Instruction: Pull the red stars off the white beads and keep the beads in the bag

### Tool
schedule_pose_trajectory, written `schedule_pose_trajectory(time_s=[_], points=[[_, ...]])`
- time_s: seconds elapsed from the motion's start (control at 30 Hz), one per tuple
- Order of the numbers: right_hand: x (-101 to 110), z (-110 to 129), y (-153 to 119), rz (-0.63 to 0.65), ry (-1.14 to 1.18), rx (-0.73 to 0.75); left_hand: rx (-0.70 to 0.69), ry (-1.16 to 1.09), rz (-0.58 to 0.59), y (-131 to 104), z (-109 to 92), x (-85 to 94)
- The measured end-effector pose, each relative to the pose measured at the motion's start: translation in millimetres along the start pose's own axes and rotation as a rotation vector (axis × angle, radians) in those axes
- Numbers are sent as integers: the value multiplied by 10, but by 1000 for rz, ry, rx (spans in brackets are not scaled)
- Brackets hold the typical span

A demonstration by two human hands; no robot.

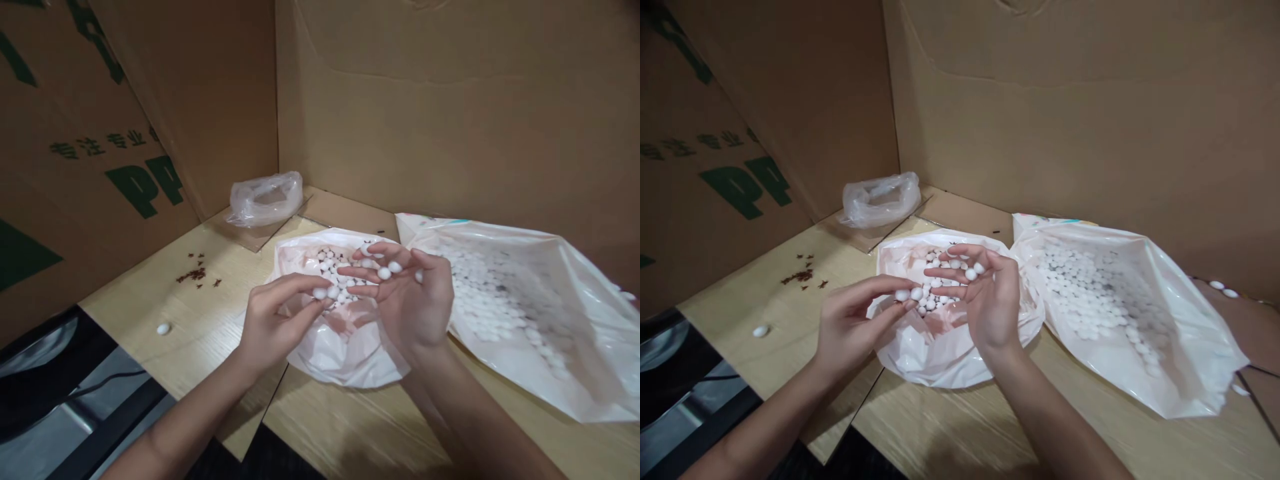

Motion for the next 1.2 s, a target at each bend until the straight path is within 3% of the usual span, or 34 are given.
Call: schedule_pose_trajectory(time_s=[0.37, 0.63, 0.87, 1.07, 1.2], points=[[-14, -23, 7, 25, 1, -1, 39, -123, 32, -12, 127, -85], [-2, -52, 15, 31, -12, -11, 173, -254, 30, -1, 256, -135], [-3, -67, 24, 40, -15, -20, 229, -134, 52, 19, 309, -161], [-9, -77, 26, 29, 9, -30, 182, -121, 153, 93, 272, -261], [-25, -72, 26, 41, 16, -32, 198, -96, 141, 103, 271, -230]])
Point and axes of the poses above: each hand's wrist, its own y-axis towards the middle knuckle, its own x-axis out of the back of the hand, z = x × y, the point moved 9 cm from there along y, towards the middle knuckle, and after that the axes turned 14 degrees about z, right-handed, at the moved point
